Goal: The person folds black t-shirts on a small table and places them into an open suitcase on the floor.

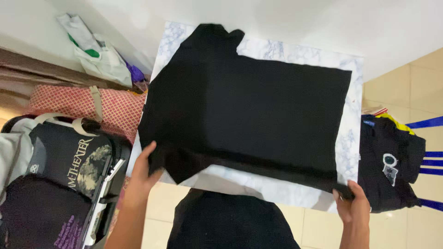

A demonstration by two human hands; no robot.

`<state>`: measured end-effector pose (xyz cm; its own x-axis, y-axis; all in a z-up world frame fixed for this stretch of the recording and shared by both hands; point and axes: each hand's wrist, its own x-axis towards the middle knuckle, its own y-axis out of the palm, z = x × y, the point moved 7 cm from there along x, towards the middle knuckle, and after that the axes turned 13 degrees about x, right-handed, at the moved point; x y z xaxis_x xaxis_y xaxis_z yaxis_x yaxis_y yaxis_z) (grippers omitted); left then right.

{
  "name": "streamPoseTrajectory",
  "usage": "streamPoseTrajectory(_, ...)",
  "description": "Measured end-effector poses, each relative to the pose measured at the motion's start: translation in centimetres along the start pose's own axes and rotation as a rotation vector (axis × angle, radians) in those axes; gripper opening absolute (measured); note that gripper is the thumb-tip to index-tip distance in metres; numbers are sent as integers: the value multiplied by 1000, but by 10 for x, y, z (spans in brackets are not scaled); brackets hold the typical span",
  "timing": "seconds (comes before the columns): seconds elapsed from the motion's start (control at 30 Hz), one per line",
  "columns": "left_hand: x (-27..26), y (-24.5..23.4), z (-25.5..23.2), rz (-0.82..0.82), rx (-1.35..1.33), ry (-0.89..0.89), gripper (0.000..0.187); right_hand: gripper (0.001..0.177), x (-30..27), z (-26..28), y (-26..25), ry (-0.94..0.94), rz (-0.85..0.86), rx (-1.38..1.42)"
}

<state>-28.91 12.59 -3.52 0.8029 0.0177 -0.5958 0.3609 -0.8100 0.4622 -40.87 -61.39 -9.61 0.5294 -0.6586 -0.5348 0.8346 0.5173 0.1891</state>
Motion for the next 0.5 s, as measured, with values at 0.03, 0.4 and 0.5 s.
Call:
streamPoseTrajectory(0.03, 27, 8, -6, 10, -78, 25, 34, 39, 7, -1, 25, 87, 125, 142)
streamPoseTrajectory(0.4, 113, 40, -31, 19, -25, 331, 39, 68, -12, 40, 147, 147, 188, 183)
streamPoseTrajectory(0.5, 58, 25, -50, -396, 874, 676, 36, 71, 3, 46, 113, -125, 109, -141)
